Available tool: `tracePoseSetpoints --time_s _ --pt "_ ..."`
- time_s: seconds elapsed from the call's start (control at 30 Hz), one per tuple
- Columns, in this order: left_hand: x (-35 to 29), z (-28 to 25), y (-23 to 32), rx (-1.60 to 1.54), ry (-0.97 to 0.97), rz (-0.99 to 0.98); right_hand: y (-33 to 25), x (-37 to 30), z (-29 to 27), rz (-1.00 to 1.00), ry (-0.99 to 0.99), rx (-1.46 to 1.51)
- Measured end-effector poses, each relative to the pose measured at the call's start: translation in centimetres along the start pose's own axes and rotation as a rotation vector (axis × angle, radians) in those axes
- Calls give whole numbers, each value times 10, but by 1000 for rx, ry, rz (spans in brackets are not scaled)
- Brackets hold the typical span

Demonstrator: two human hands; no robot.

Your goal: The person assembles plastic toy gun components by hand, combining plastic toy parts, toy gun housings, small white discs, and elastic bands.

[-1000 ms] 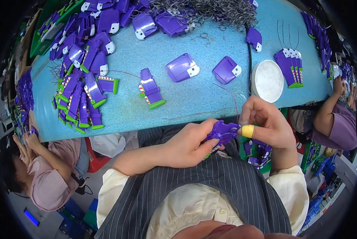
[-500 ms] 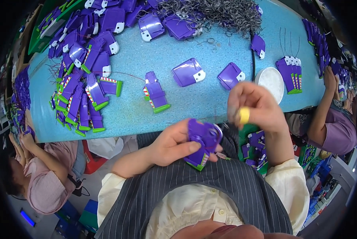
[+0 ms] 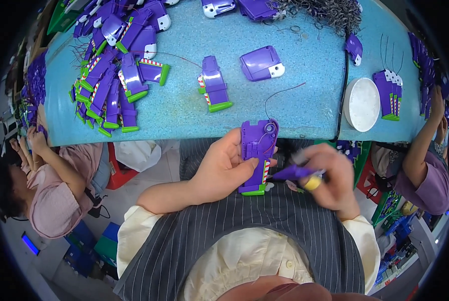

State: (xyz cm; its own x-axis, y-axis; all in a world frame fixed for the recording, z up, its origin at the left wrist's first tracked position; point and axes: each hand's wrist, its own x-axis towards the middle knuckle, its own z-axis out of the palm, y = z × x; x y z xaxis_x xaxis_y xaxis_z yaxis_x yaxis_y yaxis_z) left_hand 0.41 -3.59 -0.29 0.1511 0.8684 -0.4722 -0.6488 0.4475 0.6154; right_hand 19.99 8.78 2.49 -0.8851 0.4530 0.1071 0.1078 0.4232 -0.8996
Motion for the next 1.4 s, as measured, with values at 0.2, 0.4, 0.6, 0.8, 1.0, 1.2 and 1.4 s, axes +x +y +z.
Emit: tracePoseSetpoints --time_s 0.2,0.4,0.6,0.8,1.0,1.2,1.4 --pt "3 5 -9 84 67 226 -1 0 24 -141 -190 -325" --pt "7 6 -2 -12 98 276 -4 11 28 -61 -240 -231" --pt "4 -1 5 -130 -58 57 7 -9 16 168 96 631" --pt "4 5 0 -17 -36 0 -5 -9 5 289 284 489" --pt "4 10 -2 56 -114 13 6 22 18 419 94 477" --pt "5 9 -2 130 -119 -7 9 26 25 480 93 504" --pt "9 6 10 230 -159 -64 3 30 21 365 74 206"
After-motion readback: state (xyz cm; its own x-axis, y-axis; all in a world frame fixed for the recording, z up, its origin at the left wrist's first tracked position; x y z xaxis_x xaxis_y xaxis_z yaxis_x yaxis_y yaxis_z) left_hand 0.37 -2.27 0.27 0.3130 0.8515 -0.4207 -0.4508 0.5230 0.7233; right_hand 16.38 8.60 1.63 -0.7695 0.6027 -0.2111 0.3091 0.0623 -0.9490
